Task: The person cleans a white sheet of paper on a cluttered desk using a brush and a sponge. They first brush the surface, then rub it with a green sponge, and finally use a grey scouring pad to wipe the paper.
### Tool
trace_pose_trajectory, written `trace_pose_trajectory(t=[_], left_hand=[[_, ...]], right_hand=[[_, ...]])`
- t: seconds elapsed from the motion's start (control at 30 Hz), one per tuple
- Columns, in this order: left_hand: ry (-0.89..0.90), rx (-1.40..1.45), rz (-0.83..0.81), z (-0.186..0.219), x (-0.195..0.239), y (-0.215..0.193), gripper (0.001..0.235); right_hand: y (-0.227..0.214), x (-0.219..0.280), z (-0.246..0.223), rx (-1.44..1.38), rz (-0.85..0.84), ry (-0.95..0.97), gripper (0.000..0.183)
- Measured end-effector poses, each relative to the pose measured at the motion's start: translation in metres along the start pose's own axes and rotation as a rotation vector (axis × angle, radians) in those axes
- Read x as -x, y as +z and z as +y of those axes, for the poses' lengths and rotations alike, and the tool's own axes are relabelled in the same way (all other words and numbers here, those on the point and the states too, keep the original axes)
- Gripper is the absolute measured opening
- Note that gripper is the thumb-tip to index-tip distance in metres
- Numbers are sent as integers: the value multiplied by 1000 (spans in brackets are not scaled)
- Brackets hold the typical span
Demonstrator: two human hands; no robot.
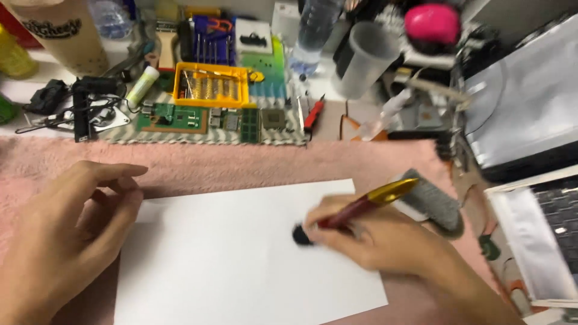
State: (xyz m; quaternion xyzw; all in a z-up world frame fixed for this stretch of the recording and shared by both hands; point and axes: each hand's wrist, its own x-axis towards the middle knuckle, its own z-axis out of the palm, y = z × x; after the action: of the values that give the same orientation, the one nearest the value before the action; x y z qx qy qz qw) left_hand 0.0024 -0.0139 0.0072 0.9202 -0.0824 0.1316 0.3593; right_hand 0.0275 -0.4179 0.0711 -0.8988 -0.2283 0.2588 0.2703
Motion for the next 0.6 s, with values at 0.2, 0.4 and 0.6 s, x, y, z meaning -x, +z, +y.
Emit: trace_pose_trajectory(t=[0.2, 0.4, 0.6], left_hand=[[54, 29, 37, -5, -3, -1, 30], [-2, 14, 71, -14, 1, -2, 30], [78, 64, 102, -21, -1, -2, 30]], right_hand=[[-6, 6, 1, 136, 110, 282, 38], [-18, 39, 8, 149, 2, 362, 31], [3, 44, 6, 76, 90, 64, 32]])
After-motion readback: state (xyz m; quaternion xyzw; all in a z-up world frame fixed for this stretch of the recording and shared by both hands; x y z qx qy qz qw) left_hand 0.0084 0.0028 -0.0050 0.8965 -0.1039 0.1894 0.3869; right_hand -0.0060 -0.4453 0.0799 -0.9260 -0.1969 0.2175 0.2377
